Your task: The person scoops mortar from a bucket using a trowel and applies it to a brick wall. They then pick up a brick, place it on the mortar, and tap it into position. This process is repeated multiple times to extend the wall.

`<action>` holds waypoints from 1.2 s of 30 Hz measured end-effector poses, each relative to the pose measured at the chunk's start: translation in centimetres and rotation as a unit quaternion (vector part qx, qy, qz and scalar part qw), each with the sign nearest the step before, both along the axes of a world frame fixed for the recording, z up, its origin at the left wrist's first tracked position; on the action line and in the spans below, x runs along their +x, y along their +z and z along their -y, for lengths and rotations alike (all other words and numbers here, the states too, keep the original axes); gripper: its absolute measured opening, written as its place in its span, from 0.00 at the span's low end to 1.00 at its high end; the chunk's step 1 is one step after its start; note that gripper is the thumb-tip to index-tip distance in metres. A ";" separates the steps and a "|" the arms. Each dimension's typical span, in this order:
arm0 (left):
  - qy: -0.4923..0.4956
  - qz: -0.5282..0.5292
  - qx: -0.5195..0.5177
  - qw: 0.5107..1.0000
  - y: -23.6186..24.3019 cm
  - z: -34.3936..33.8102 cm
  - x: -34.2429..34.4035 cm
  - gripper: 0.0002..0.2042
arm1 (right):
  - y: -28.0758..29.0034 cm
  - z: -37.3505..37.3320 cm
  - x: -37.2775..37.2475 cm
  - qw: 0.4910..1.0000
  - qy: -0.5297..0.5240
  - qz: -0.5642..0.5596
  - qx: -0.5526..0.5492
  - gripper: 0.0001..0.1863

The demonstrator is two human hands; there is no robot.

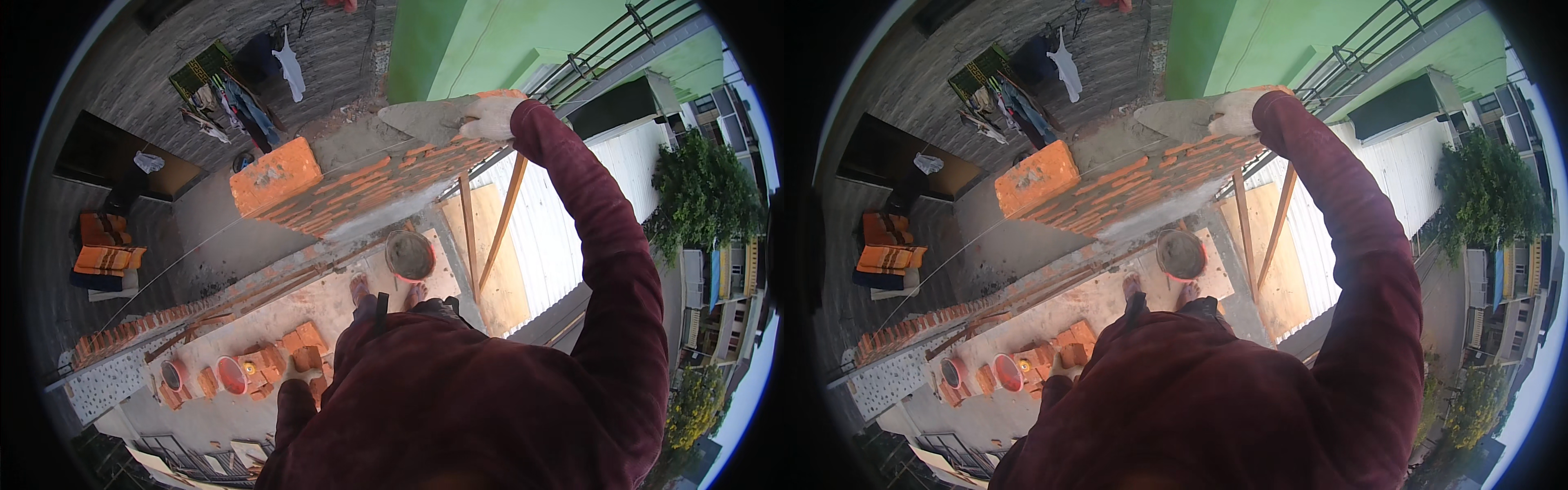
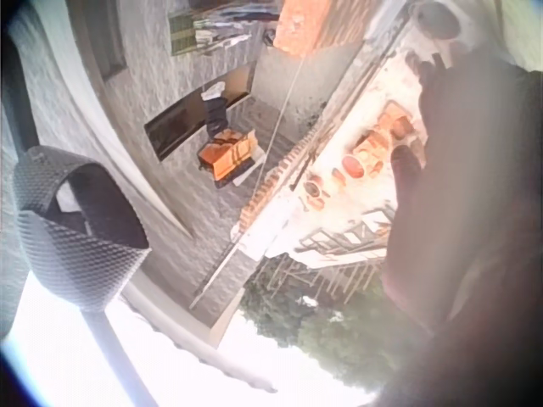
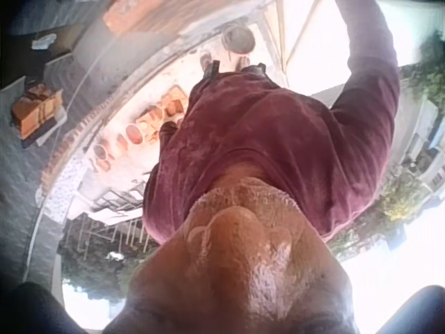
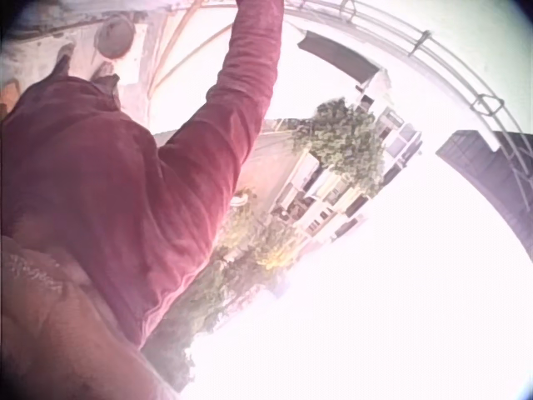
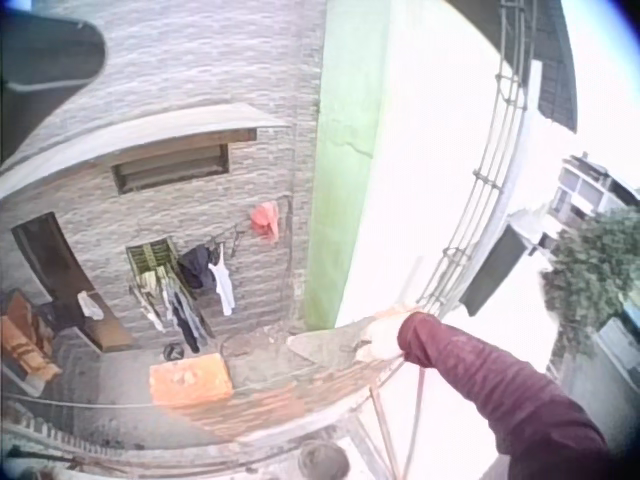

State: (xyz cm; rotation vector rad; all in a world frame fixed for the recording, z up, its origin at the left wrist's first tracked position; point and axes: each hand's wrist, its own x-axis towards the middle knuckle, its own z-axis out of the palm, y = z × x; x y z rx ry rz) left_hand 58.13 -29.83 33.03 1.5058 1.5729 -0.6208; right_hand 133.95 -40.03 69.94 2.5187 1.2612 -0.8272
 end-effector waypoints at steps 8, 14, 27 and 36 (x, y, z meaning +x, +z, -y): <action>0.001 0.111 0.066 0.992 0.5 -3.5 4.5 0.70 | -1.2 13.5 -2.5 0.983 -0.030 0.062 0.168 0.19; -0.087 0.067 0.052 0.993 5.7 -4.3 4.9 0.70 | -20.5 12.4 -7.0 0.940 -0.079 -0.019 0.332 0.23; -0.269 -0.148 0.023 0.951 7.8 -1.9 3.1 0.63 | -31.6 25.5 -3.9 0.936 -0.255 -0.045 0.237 0.28; -0.411 -0.131 0.001 0.902 -4.1 -1.0 13.8 0.63 | -62.9 20.5 -19.1 0.944 -0.299 -0.122 -0.076 0.15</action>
